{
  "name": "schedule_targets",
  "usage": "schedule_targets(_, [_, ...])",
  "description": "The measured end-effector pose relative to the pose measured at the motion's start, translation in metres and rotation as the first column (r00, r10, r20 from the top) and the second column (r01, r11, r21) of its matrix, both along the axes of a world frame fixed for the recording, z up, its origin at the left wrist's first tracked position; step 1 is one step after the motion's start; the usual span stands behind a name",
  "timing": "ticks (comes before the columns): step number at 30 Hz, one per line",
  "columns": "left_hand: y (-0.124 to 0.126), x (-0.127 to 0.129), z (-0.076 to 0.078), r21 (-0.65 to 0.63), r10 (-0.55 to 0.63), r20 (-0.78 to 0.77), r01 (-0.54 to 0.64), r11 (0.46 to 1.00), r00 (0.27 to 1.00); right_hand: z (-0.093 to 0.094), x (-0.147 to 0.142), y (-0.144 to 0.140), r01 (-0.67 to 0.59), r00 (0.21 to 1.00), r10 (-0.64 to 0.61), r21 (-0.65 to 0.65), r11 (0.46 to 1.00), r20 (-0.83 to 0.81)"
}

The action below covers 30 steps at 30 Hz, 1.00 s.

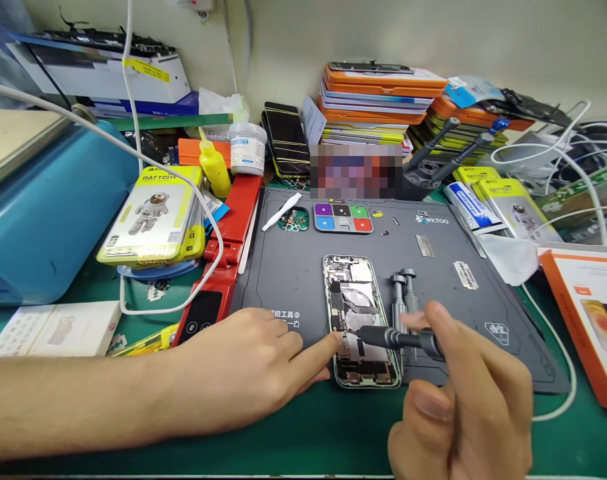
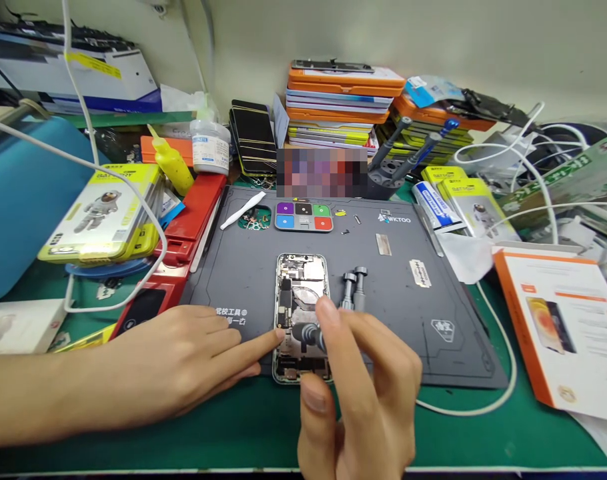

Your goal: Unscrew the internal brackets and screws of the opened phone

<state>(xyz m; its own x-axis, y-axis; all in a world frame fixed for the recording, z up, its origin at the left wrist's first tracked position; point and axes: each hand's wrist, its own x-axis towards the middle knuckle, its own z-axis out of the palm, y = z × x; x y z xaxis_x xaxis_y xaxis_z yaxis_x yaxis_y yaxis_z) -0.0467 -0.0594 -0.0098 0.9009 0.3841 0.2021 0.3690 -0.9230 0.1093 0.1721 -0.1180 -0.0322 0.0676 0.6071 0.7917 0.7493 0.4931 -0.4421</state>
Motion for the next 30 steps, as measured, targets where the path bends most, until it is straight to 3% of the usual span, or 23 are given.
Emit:
schedule_targets(5, [0.0,0.0,-0.001,-0.008,0.0,-0.007,0.0,1.0,1.0,0.003,-0.003,0.002,-0.108,0.994,0.108,-0.039,0.993,-0.004])
schedule_targets(12, [0.001,0.0,0.0,-0.007,-0.01,0.008,0.01,1.0,1.0,0.0,-0.006,0.002,-0.019,1.0,0.019,-0.034,0.999,-0.005])
schedule_targets(19, [0.0,-0.001,0.001,-0.023,-0.007,-0.005,0.007,1.0,1.0,0.002,-0.005,0.002,-0.03,0.998,0.032,-0.043,0.999,0.049])
schedule_targets(30, [0.001,0.0,0.001,-0.021,-0.006,0.008,0.006,1.0,1.0,0.002,-0.011,0.003,0.054,0.997,-0.057,0.058,0.997,0.056])
